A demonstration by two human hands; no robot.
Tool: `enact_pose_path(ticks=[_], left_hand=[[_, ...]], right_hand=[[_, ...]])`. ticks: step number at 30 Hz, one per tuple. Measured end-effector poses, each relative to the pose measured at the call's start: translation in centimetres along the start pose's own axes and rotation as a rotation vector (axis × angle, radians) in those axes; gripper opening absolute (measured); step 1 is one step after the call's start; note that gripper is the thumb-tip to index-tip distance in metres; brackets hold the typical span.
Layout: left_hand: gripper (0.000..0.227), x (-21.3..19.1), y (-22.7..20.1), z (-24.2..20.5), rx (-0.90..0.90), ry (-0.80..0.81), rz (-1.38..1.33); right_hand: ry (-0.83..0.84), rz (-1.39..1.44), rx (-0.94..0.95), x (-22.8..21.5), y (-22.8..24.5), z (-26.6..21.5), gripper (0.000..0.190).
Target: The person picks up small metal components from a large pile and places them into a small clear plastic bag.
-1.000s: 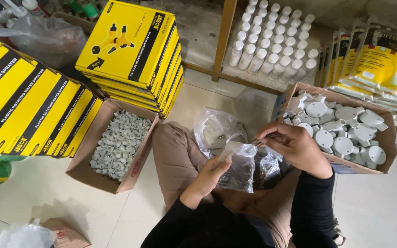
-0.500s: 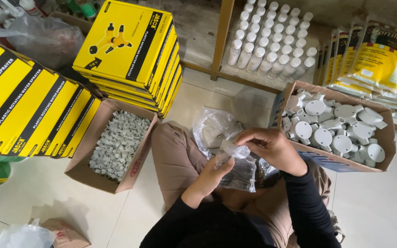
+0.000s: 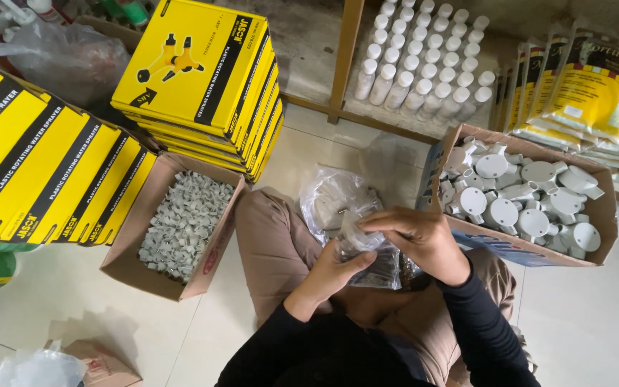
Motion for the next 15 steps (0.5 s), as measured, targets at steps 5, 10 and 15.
enact_pose_path(ticks=[5,10,15], left_hand=[[0.038,-0.2,-0.5,0.2,0.018,0.060,0.011],[0.043,-1.8,0.9,0.2,0.029,0.041,-0.009],[0.044,-0.6,-1.5,0.0,0.018,0.092,-0.047]], right_hand=[[-0.093,-0.100,0.000,0.3,-0.6,-1.2,0.031],[0.046,-0.038,-0.070,-0.7,0.2,-0.9,0.035],[-0.009,-0.226,-0.187,-0.3,0.1,-1.4,0.033]])
Point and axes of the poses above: each hand's wrist, its own z-axis towards the middle knuckle, its own x-axis out of the palm, y = z × x, the point moved 4 cm from there along z, towards the middle knuckle, and after that the axes turned 4 degrees about z, right-handed, at the moved point
